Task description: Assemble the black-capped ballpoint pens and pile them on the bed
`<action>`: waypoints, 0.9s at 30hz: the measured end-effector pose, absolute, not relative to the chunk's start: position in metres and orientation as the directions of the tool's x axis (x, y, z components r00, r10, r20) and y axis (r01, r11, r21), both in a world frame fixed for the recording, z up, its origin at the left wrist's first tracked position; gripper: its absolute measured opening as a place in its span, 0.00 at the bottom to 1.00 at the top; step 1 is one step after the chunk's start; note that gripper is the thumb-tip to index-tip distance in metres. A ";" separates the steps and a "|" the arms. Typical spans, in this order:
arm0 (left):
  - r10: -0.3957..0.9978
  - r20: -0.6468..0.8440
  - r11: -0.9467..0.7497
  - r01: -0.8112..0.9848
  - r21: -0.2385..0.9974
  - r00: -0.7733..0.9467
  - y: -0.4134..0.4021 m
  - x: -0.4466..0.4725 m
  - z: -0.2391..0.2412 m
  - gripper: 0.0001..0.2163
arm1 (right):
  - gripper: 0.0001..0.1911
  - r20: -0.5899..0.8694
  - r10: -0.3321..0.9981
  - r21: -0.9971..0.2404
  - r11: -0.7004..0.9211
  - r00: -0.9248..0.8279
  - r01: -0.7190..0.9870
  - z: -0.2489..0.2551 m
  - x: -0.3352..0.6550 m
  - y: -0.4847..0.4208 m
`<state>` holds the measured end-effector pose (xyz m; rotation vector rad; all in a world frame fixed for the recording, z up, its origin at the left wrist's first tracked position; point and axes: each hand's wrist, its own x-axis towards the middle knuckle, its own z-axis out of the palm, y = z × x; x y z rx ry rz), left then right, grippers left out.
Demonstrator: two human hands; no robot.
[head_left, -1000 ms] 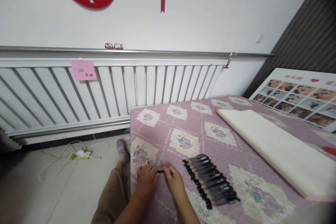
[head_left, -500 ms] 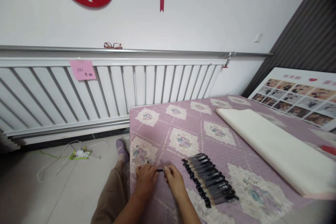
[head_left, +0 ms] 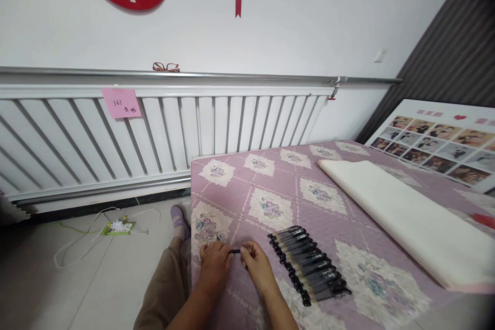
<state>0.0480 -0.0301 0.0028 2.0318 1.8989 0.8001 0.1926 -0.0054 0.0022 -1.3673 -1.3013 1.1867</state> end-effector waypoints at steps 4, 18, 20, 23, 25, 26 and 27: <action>0.976 0.220 -0.115 0.845 0.522 -0.003 -0.030 0.048 0.004 0.10 | 0.18 -0.078 0.997 -0.985 -0.075 -0.012 0.156 0.000 0.192 -0.004; 0.978 0.210 -0.110 0.844 0.524 -0.003 -0.031 0.048 0.005 0.09 | 0.15 -0.110 0.993 -0.983 -0.104 -0.031 0.149 -0.002 0.193 -0.004; 0.980 0.200 -0.102 0.845 0.525 -0.006 -0.031 0.048 0.006 0.09 | 0.17 -0.114 0.993 -0.981 -0.106 -0.038 0.160 -0.003 0.193 -0.003; 0.982 0.191 -0.098 0.845 0.526 -0.005 -0.032 0.048 0.006 0.09 | 0.14 -0.130 0.990 -0.980 -0.120 -0.057 0.157 -0.004 0.194 -0.003; 0.981 0.193 -0.103 0.845 0.525 0.000 -0.032 0.049 0.006 0.10 | 0.12 -0.146 0.987 -0.980 -0.134 -0.074 0.146 -0.003 0.196 -0.003; 0.981 0.196 -0.105 0.845 0.524 0.001 -0.031 0.049 0.006 0.10 | 0.11 -0.153 0.985 -0.980 -0.140 -0.081 0.140 -0.003 0.196 -0.003; 0.980 0.199 -0.108 0.845 0.523 0.003 -0.031 0.049 0.005 0.10 | 0.11 -0.159 0.983 -0.980 -0.146 -0.088 0.134 -0.003 0.197 -0.004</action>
